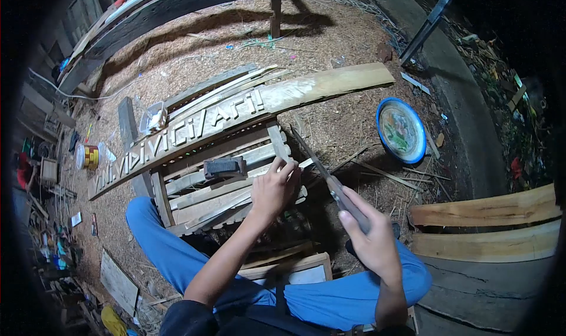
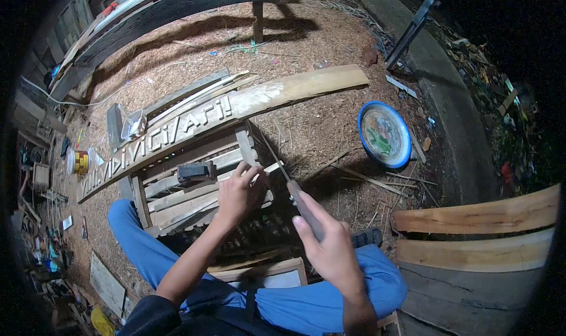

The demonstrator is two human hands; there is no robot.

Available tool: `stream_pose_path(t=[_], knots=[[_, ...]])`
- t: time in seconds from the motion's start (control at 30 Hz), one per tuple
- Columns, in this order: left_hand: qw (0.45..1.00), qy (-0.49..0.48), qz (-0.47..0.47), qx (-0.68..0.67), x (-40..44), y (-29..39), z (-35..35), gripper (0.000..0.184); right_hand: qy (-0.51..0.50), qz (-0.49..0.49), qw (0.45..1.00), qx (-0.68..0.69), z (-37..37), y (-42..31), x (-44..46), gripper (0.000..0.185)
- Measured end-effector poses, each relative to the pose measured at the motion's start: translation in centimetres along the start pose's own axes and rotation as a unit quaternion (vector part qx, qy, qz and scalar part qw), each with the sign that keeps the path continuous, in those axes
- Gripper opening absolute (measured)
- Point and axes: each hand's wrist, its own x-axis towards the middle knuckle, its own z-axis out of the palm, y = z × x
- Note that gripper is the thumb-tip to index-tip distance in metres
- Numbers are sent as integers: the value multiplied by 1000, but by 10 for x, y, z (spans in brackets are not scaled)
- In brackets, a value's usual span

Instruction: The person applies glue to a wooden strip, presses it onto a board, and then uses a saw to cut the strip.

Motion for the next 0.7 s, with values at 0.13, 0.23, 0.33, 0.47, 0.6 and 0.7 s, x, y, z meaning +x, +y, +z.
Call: stream_pose_path(t=[0.13, 0.23, 0.33, 0.47, 0.6, 0.7], knots=[[1000, -6, 3, -3, 0, -1, 2, 16, 35, -4, 998, 43, 14, 31, 16, 44], [1000, 0, 8, -2, 0, 3, 0, 16, 21, -12, 1000, -5, 11, 19, 12, 44], [1000, 10, -2, -12, 1, 0, -1, 17, -20, -17, 1000, -16, -3, 0, 4, 46], [1000, -12, -24, -3, 2, 9, -4, 16, 51, -30, 998, -10, 27, 38, 23, 46], [1000, 1, -4, 0, 3, 3, -4, 17, -1, -29, 1000, -8, 4, 14, 11, 46], [1000, 5, -2, 1, 0, -2, 3, 19, 1, -35, 999, -1, 6, 16, 17, 45]])
